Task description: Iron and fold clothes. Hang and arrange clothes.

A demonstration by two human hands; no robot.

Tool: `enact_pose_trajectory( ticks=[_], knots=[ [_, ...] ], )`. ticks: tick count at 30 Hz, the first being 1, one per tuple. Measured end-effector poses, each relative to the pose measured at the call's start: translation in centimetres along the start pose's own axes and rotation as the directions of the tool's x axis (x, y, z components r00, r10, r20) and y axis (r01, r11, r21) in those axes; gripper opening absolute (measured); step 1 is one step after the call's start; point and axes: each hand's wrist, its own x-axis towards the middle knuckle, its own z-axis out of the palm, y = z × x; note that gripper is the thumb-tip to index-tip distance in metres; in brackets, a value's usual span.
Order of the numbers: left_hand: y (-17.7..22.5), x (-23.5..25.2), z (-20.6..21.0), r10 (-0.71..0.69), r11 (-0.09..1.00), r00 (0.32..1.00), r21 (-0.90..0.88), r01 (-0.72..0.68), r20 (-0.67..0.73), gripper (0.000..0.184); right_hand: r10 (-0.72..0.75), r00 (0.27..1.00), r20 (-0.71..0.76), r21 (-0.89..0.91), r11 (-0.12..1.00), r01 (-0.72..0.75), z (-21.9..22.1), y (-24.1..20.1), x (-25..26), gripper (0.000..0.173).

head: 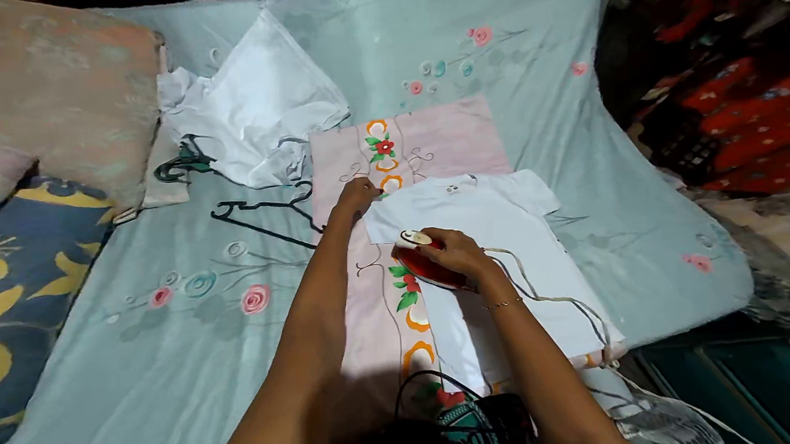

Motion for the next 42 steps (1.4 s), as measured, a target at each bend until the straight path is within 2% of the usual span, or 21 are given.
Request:
enact_pose_trajectory(
  ticks=[5, 9, 12, 15, 18, 20, 21, 23, 26, 28, 30, 32, 35, 38, 42],
  knots=[
    [1.7, -2.8, 0.5, 0.046, 0.998, 0.987, 0.047, -0.039, -0.156, 0.036, 0.023, 1.000, 0.016, 0.058, 0.998, -0.024, -1.2, 4.0, -6.2, 0.048],
    [3.6, -6.6, 2.4, 0.229, 0.973, 0.958, 0.067, -0.221, -0.171, 0.029, 0.131, 0.976, -0.176, 0.079, 0.990, -0.119, -0.8, 8.4, -13.7, 0.050],
    [5.6, -10.2, 5.5, 0.382, 0.924, 0.919, 0.074, -0.376, -0.099, 0.024, 0.231, 0.901, -0.366, 0.114, 0.972, -0.203, 0.2, 12.1, -18.6, 0.052],
    [6.8, -13.6, 9.7, 0.525, 0.849, 0.849, 0.030, -0.527, 0.058, 0.022, 0.299, 0.760, -0.576, 0.161, 0.954, -0.254, 1.8, 14.9, -22.0, 0.048],
    [8.1, -17.9, 13.6, 0.602, 0.769, 0.741, 0.035, -0.639, 0.298, 0.031, 0.436, 0.520, -0.735, 0.264, 0.890, -0.372, 2.5, 15.3, -22.9, 0.045],
    [8.1, -20.4, 15.7, 0.651, 0.697, 0.659, 0.048, -0.716, 0.376, 0.042, 0.533, 0.370, -0.761, 0.371, 0.826, -0.424, 2.0, 15.5, -22.2, 0.045],
    [7.9, -21.3, 16.4, 0.661, 0.663, 0.632, 0.080, -0.745, 0.405, 0.049, 0.577, 0.320, -0.752, 0.426, 0.795, -0.432, 1.7, 15.7, -21.7, 0.045],
    [7.6, -22.5, 17.0, 0.642, 0.616, 0.616, 0.172, -0.769, 0.457, 0.064, 0.646, 0.275, -0.712, 0.500, 0.742, -0.447, 0.7, 16.0, -21.0, 0.046],
    [7.3, -23.3, 16.5, 0.578, 0.612, 0.649, 0.264, -0.746, 0.494, 0.074, 0.684, 0.329, -0.651, 0.523, 0.719, -0.458, -1.0, 16.7, -20.9, 0.045],
    [7.0, -23.8, 16.0, 0.562, 0.602, 0.643, 0.277, -0.749, 0.520, 0.081, 0.670, 0.379, -0.638, 0.484, 0.732, -0.480, -2.5, 17.1, -21.4, 0.045],
    [6.4, -24.1, 15.5, 0.599, 0.570, 0.589, 0.228, -0.789, 0.542, 0.087, 0.641, 0.405, -0.652, 0.400, 0.744, -0.535, -4.3, 16.8, -21.7, 0.045],
    [5.5, -24.0, 14.8, 0.658, 0.524, 0.506, 0.143, -0.840, 0.558, 0.090, 0.592, 0.423, -0.686, 0.273, 0.748, -0.605, -5.8, 16.5, -21.4, 0.046],
    [4.4, -23.4, 13.5, 0.722, 0.465, 0.395, 0.024, -0.885, 0.568, 0.090, 0.498, 0.449, -0.742, 0.103, 0.747, -0.657, -6.3, 17.7, -19.5, 0.048],
    [4.0, -23.8, 13.0, 0.822, 0.368, 0.325, -0.001, -0.930, 0.468, 0.075, 0.380, 0.525, -0.762, -0.068, 0.758, -0.648, -4.6, 20.2, -17.6, 0.045],
    [4.1, -25.1, 14.9, 0.937, 0.178, 0.197, 0.092, -0.980, 0.288, 0.022, 0.259, 0.559, -0.787, -0.174, 0.777, -0.605, -2.2, 22.0, -16.5, 0.039]
  ],
)
